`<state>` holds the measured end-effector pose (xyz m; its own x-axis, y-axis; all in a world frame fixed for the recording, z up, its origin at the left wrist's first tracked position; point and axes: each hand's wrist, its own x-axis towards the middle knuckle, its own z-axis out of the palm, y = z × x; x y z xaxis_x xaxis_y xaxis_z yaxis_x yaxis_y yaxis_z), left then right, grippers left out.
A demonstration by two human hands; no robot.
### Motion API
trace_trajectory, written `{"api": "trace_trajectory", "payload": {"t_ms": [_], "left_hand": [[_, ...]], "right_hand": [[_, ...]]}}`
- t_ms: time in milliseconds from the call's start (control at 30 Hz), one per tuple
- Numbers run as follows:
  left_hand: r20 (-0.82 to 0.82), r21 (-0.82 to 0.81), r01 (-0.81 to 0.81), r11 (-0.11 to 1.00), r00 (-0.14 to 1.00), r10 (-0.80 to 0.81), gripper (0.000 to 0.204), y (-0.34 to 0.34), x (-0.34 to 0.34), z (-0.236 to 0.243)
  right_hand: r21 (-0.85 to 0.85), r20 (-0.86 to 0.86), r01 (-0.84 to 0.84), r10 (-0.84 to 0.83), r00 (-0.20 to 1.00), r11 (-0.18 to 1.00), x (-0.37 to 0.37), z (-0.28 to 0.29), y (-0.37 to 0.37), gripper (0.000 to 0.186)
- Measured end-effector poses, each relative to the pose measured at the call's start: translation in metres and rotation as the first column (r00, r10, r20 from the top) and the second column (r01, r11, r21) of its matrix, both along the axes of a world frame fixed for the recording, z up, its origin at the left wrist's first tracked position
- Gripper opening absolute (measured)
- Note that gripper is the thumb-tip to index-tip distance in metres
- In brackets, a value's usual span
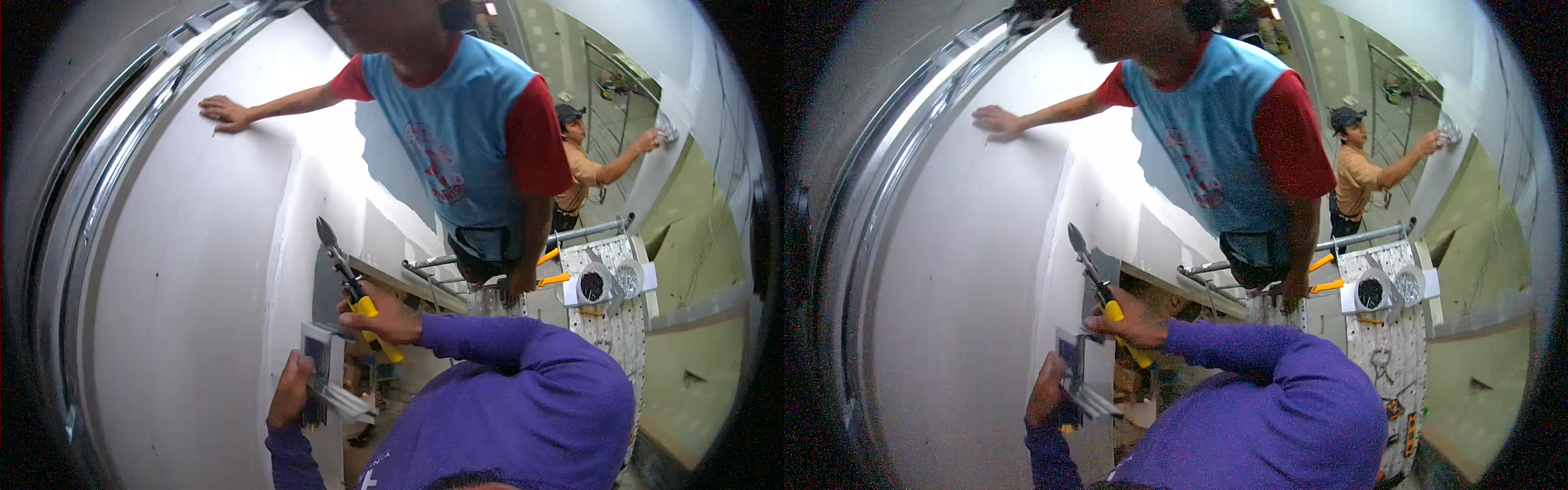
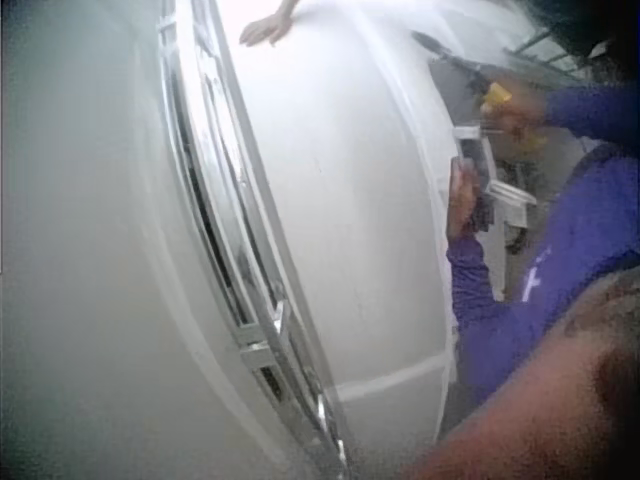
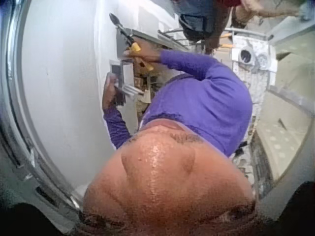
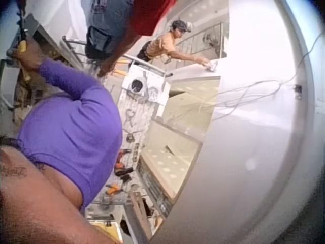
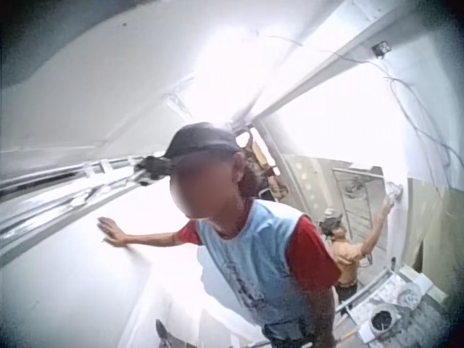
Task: The person cuts a metal framing piece with shears, fits the piece into the ceiling track by hand, and fastens it using a power drill.
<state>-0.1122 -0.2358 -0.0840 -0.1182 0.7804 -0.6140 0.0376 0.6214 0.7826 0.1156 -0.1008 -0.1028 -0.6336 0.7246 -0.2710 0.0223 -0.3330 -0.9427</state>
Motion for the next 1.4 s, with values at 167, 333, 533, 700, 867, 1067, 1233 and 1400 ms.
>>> {"api": "trace_trajectory", "payload": {"t_ms": [167,333,533,700,867,1067,1233,1400], "left_hand": [[-0.350,-0.074,0.444,0.893,0.827,-0.440,0.052,0.042,0.002,0.010],[-0.492,-0.095,0.580,0.809,0.679,-0.545,0.056,0.087,0.008,0.035],[-0.462,-0.103,0.670,0.735,0.622,-0.632,0.054,0.121,0.002,0.058],[0.381,0.059,0.331,0.942,0.865,-0.327,0.043,0.146,-0.027,0.097],[0.359,0.422,0.121,0.898,0.888,-0.289,0.046,0.174,-0.021,0.062],[0.701,0.292,-0.035,0.956,0.688,-0.189,0.057,0.104,0.079,-0.040],[0.584,0.374,-0.042,0.927,0.787,-0.200,0.061,0.086,0.129,-0.005],[0.481,0.358,0.032,0.933,0.851,-0.214,0.052,0.121,0.133,-0.002]], "right_hand": [[0.010,0.154,0.092,-0.092,0.984,0.996,0.016,-0.005,0.001,0.059],[-0.007,0.116,0.169,-0.167,0.979,0.986,0.032,-0.029,0.009,0.058],[-0.132,0.056,0.152,-0.146,0.988,0.979,0.042,0.002,0.027,0.051],[-0.316,-0.074,0.261,-0.298,0.952,0.912,0.065,0.013,0.046,0.046],[-0.437,-0.318,0.434,-0.587,0.744,0.788,0.075,0.023,0.064,0.041],[-0.345,-0.161,0.666,-0.741,0.652,0.661,0.114,0.016,0.036,0.043],[-0.308,-0.038,0.724,-0.769,0.638,0.617,0.127,0.020,0.005,0.046],[-0.245,-0.041,0.733,-0.762,0.646,0.635,0.131,0.018,0.017,0.052]]}}
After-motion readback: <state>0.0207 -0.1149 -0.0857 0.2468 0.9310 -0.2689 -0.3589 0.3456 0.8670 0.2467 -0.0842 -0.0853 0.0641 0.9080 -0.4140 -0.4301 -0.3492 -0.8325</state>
